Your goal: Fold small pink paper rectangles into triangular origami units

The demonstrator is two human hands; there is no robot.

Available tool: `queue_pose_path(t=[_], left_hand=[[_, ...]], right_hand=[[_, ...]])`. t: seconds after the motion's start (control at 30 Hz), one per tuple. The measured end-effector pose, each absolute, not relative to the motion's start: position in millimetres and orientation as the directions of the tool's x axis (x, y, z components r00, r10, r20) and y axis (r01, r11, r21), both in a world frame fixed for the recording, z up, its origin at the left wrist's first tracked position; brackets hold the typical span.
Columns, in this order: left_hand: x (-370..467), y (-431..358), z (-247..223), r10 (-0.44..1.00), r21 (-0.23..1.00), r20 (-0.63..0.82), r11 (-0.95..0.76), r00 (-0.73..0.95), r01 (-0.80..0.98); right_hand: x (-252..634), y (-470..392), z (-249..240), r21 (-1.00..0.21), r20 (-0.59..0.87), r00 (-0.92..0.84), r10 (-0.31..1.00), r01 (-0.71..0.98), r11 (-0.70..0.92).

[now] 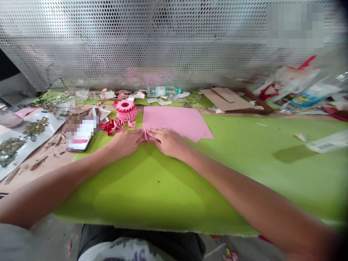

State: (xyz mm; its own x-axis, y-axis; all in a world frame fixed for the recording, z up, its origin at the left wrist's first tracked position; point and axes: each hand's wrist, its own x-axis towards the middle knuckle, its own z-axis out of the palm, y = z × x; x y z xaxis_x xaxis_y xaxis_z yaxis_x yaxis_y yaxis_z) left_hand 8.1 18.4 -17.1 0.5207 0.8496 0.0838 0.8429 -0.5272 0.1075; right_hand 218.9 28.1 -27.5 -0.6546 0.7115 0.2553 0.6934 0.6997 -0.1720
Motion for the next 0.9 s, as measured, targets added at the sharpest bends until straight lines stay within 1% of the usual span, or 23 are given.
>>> queue_pose_path(t=[0.3,0.43,0.57,0.7,0.9], left_hand=[[7.6,13.4,-12.9,0.866,0.024,0.076,-0.497,0.494,0.867],[4.3,12.8,-13.8,0.867,0.033,0.101,-0.493,0.488,0.869],[0.4,13.2,-15.6,0.846,0.017,0.130,-0.523,0.517,0.852],[-2.6,14.0,-14.9,0.846,-0.017,0.129,-0.520,0.517,0.854],[-6.2,18.0,-12.1,0.871,0.015,0.093,-0.485,0.482,0.874]], right_hand=[[220.6,27.0,-28.5,-0.169,0.258,-0.660,0.706,0.689,0.705],[221.1,27.4,-29.4,-0.166,0.259,-0.653,0.712,0.696,0.699],[223.9,28.7,-30.0,-0.184,0.250,-0.651,0.716,0.694,0.696],[227.1,30.1,-29.8,-0.219,0.226,-0.635,0.739,0.706,0.674],[229.8,32.3,-31.2,-0.255,0.232,-0.645,0.728,0.682,0.686]])
